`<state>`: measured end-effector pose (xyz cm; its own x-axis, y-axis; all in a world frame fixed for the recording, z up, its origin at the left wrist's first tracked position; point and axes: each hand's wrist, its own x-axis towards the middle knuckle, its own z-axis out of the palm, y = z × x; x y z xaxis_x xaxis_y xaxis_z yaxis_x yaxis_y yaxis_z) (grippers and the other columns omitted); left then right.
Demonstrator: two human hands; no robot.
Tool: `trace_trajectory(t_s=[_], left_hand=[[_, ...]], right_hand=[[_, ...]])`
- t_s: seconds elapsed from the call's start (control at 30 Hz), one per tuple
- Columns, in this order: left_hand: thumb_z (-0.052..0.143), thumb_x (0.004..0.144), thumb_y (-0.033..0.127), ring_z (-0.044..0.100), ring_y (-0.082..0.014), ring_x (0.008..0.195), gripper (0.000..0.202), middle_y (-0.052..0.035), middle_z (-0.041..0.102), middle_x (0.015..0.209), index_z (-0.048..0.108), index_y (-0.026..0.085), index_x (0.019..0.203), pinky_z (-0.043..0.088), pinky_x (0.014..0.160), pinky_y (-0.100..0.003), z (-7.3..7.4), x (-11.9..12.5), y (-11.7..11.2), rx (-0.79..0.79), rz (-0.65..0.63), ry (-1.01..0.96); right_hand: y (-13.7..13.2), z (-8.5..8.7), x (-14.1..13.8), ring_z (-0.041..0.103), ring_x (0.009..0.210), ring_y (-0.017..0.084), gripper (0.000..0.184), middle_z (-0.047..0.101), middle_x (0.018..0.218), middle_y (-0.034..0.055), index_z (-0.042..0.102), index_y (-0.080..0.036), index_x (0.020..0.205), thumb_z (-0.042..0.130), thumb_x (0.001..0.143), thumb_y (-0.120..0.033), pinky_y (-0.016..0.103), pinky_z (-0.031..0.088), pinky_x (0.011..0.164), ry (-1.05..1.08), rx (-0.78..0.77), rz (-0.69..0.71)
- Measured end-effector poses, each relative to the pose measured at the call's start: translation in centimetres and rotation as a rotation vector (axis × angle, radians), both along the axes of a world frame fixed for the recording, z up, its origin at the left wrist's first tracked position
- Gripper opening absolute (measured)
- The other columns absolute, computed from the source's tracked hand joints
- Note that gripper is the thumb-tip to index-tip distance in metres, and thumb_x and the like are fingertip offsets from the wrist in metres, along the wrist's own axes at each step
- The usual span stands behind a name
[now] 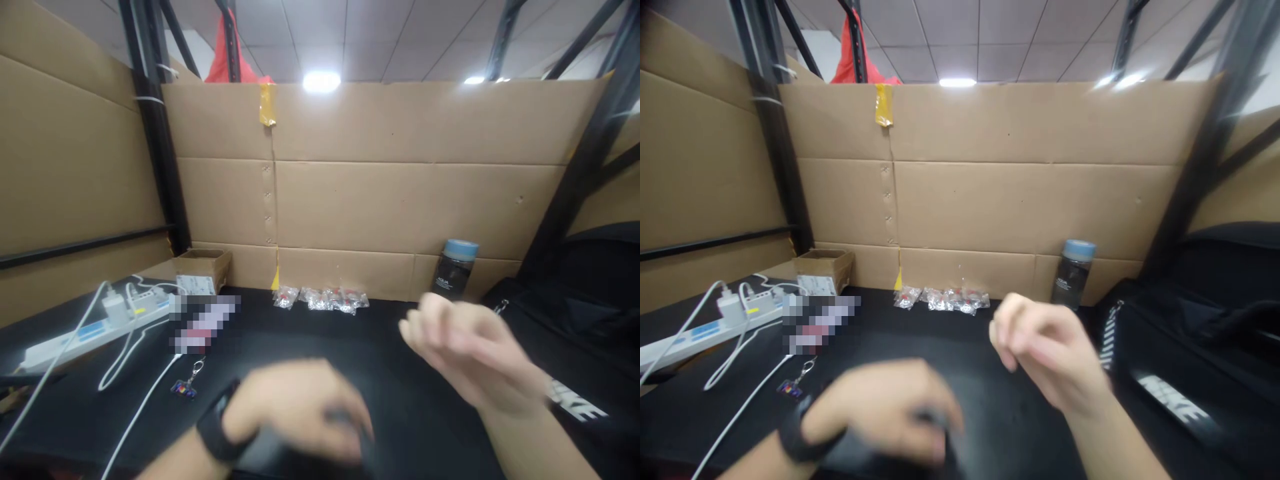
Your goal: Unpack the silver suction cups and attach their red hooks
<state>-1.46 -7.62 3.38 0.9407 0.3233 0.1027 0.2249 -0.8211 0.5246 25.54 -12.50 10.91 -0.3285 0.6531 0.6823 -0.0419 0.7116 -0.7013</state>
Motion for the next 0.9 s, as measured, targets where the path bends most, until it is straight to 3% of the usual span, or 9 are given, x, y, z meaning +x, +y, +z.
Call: trace_trajectory(t_s=[0.03,0.1,0.17,0.2,0.3,0.4,0.5,0.63,0.9], left_hand=[[0.045,0.097,0.053,0.065,-0.0279,0.115,0.044,-0.0086,0.068,0.124,0.063,0.03,0.131,0.053,0.095,-0.043,1.2,-1.0,3.0,0.048,0.134,-0.042],[0.046,0.096,0.041,0.066,-0.0273,0.109,0.037,-0.0103,0.071,0.116,0.068,0.022,0.118,0.05,0.097,-0.039,2.1,-2.6,8.8,0.239,0.719,-0.209],[0.049,0.094,0.029,0.062,-0.0291,0.115,0.037,-0.0155,0.068,0.122,0.064,0.015,0.124,0.047,0.1,-0.038,0.7,-3.8,13.2,0.364,1.137,-0.221],[0.049,0.093,0.027,0.059,-0.0306,0.119,0.039,-0.0172,0.064,0.129,0.062,0.015,0.128,0.045,0.102,-0.04,-0.6,-4.3,14.6,0.433,1.224,-0.162],[0.05,0.094,0.028,0.049,-0.0333,0.132,0.042,-0.0133,0.051,0.148,0.057,0.024,0.135,0.038,0.107,-0.048,-4.5,-5.3,16.0,0.535,1.202,0.031],[0.052,0.093,0.031,0.041,-0.0358,0.138,0.047,-0.0124,0.041,0.156,0.052,0.027,0.14,0.032,0.11,-0.053,-6.2,-5.5,15.6,0.599,1.149,0.062],[0.055,0.091,0.038,0.044,-0.0412,0.134,0.054,-0.0185,0.042,0.154,0.048,0.022,0.143,0.032,0.108,-0.055,-5.9,-5.2,15.3,0.595,1.22,0.04],[0.058,0.089,0.048,0.057,-0.0414,0.119,0.064,-0.0253,0.056,0.132,0.045,0.012,0.14,0.042,0.098,-0.049,-5.3,-5.4,15.7,0.431,1.418,0.035],[0.085,0.065,0.027,0.063,-0.029,0.114,0.089,-0.0148,0.066,0.119,0.041,0.015,0.141,0.047,0.093,-0.032,-4.7,-8.7,16.9,0.251,1.323,-0.165]], right_hand=[[2.3,-0.1,-0.9,0.053,0.059,0.015,0.023,0.058,0.079,0.004,0.067,-0.024,0.077,0.065,0.088,-0.044,0.033,0.046,0.056,0.093,-0.092,0.036],[7.0,-1.4,-2.2,0.052,0.061,0.014,0.011,0.059,0.073,0.0028,0.071,-0.021,0.084,0.069,0.083,-0.033,0.03,0.044,0.058,0.23,-0.239,-0.033],[10.9,-4.0,-2.2,0.049,0.057,0.012,0.015,0.06,0.069,0.0024,0.072,-0.017,0.084,0.071,0.08,-0.032,0.028,0.04,0.055,0.227,-0.374,-0.122],[12.4,-5.5,-1.9,0.049,0.057,0.012,0.018,0.061,0.069,0.0028,0.073,-0.015,0.084,0.071,0.078,-0.033,0.027,0.038,0.053,0.193,-0.417,-0.165],[14.7,-9.5,-0.1,0.05,0.056,0.011,0.021,0.063,0.068,0.0035,0.074,-0.013,0.085,0.068,0.077,-0.032,0.025,0.036,0.051,0.046,-0.479,-0.302],[14.7,-11.3,1.0,0.05,0.055,0.011,0.022,0.065,0.067,0.0036,0.075,-0.013,0.086,0.065,0.077,-0.03,0.024,0.036,0.051,-0.114,-0.466,-0.347],[14.3,-11.3,1.0,0.05,0.054,0.01,0.023,0.065,0.068,0.0034,0.075,-0.013,0.087,0.064,0.077,-0.03,0.024,0.037,0.052,-0.153,-0.448,-0.361],[14.2,-10.8,0.5,0.05,0.053,0.01,0.023,0.066,0.07,0.0032,0.075,-0.013,0.087,0.063,0.076,-0.03,0.023,0.038,0.051,-0.163,-0.458,-0.352],[14.3,-11.3,0.8,0.052,0.054,0.01,0.024,0.067,0.07,0.0041,0.075,-0.012,0.088,0.062,0.076,-0.027,0.023,0.039,0.052,-0.244,-0.431,-0.355]])
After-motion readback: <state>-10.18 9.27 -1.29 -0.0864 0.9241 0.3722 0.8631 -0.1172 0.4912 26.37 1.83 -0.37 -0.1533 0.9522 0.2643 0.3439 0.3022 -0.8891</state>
